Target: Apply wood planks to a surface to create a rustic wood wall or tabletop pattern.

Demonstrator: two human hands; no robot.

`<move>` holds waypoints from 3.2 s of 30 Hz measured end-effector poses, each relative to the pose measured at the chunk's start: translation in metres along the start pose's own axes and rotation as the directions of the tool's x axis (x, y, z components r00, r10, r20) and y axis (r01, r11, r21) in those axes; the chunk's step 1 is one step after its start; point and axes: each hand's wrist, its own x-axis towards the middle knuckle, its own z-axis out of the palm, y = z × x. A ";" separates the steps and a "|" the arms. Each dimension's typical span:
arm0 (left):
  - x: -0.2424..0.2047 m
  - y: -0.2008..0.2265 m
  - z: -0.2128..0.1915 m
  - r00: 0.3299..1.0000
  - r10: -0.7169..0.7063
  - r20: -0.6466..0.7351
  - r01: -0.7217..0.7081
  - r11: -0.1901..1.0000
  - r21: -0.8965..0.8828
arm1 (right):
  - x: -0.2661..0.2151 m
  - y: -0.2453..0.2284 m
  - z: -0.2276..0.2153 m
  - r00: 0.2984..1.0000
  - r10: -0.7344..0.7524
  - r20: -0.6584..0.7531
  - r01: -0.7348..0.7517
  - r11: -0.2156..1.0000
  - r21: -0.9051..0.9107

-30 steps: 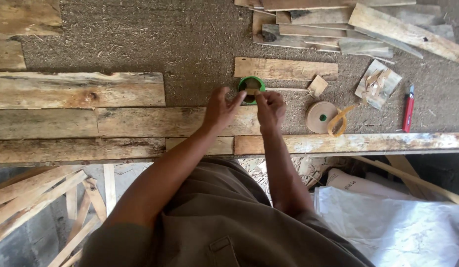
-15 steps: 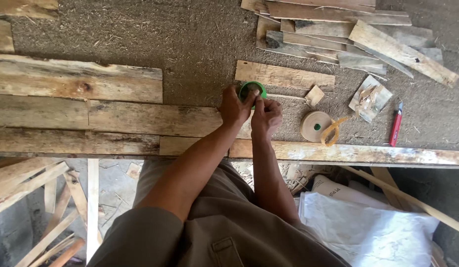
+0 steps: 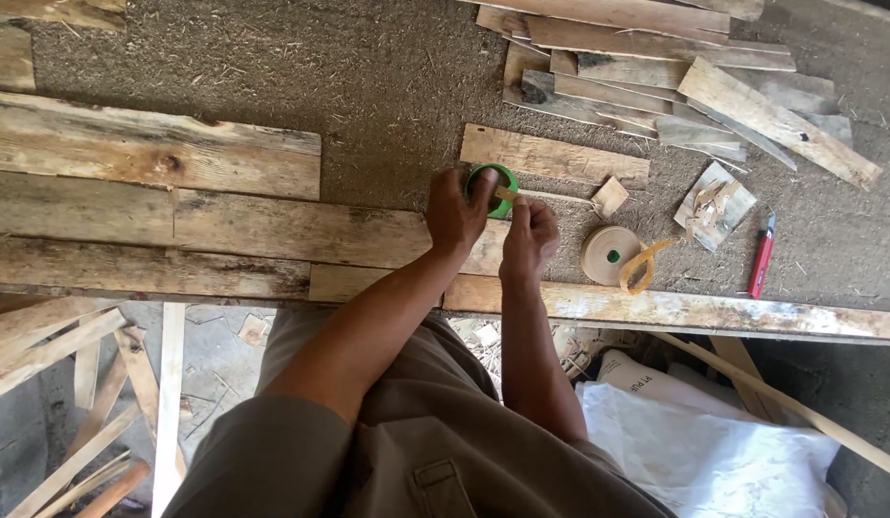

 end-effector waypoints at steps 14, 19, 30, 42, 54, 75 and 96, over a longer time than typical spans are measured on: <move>0.006 0.041 -0.045 0.970 0.193 0.145 -0.151 0.954 -0.260 | 0.008 0.007 0.001 0.913 -0.328 0.242 0.372 0.912 -0.170; 0.003 0.047 -0.044 0.985 0.093 0.143 -0.070 0.985 -0.159 | -0.014 -0.009 -0.003 0.711 -0.624 0.325 0.677 0.480 -0.558; -0.002 0.061 -0.035 0.999 -0.020 0.039 0.018 0.999 0.041 | -0.032 0.008 0.006 0.734 -0.553 0.394 0.600 0.258 -0.757; 0.004 0.042 -0.029 0.999 -0.002 0.033 -0.001 0.997 0.075 | -0.030 0.004 -0.003 0.768 -0.422 0.482 0.606 0.233 -0.761; 0.017 0.028 -0.094 0.997 0.040 0.060 -0.022 0.959 -0.282 | -0.059 -0.048 0.008 0.671 -0.622 0.403 0.722 0.426 -0.545; 0.125 -0.072 -0.335 0.926 -0.028 -0.377 -0.268 0.655 -0.706 | -0.146 -0.133 0.322 0.463 -0.273 0.843 0.601 0.796 -0.073; 0.375 -0.152 -0.615 0.733 -0.275 -0.623 -0.078 0.875 -0.478 | -0.188 -0.163 0.782 0.268 -0.155 0.951 0.696 0.714 -0.080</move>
